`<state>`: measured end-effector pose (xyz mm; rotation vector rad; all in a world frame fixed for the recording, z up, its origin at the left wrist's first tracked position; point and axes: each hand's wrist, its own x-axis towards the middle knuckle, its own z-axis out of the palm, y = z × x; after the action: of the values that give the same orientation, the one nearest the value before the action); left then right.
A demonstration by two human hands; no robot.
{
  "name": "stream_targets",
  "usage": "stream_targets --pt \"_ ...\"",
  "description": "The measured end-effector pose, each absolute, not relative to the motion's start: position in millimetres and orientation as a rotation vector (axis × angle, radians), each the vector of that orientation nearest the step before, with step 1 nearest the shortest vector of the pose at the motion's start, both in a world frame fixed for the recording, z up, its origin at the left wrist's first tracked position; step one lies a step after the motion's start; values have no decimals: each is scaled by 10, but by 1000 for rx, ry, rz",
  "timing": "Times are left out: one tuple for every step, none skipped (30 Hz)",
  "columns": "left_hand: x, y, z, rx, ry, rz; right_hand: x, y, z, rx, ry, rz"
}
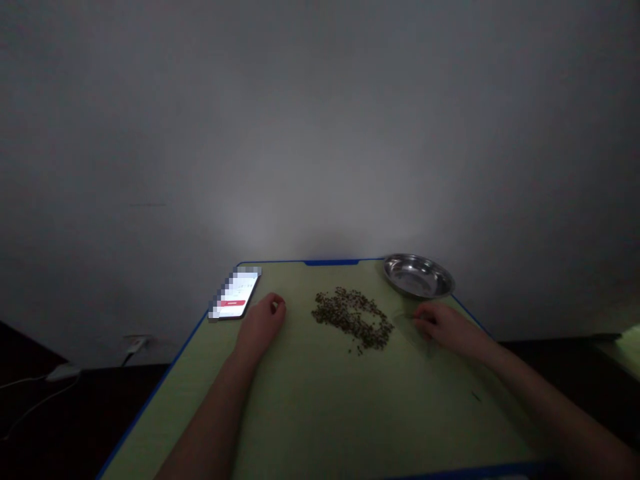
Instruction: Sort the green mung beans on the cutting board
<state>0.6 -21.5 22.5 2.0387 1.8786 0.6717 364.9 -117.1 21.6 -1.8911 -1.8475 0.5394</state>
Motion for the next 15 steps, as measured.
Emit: stream_targets --pt "10 -214 224 2038 1878 671 3635 -1181 220 -1891 -1838 569" --pt "15 -215 224 2035 1879 668 3620 -1189 222 -1884 -1832 595" --pt "20 -217 223 2035 1880 665 3606 -1196 221 -1873 -1829 614" --pt "26 -220 223 2040 1877 665 3592 -1202 217 -1863 -1829 631" --pt "32 -224 223 2047 1872 667 3576 -1208 208 -1855 -1834 649" --pt "37 -228 223 2054 1865 672 3558 -1216 195 -1848 -1837 671" --pt "43 -233 224 2061 1857 674 3538 -1224 180 -1840 -1837 693" --pt "48 -236 225 2066 1851 675 3514 -1234 164 -1832 -1835 714" --pt "53 -240 225 2071 1847 673 3486 -1246 150 -1824 -1836 734" --pt "58 -242 226 2074 1846 667 3454 -1261 139 -1815 -1837 750" --pt "64 -244 226 2079 1845 663 3417 -1279 132 -1805 -1841 762" --pt "68 -245 225 2083 1843 661 3377 -1299 131 -1794 -1850 772" --pt "72 -245 223 2085 1841 661 3333 -1321 136 -1783 -1863 778" --pt "75 -244 220 2085 1839 663 3288 -1345 145 -1773 -1875 783" --pt "77 -243 216 2083 1839 666 3241 -1370 157 -1769 -1884 786"
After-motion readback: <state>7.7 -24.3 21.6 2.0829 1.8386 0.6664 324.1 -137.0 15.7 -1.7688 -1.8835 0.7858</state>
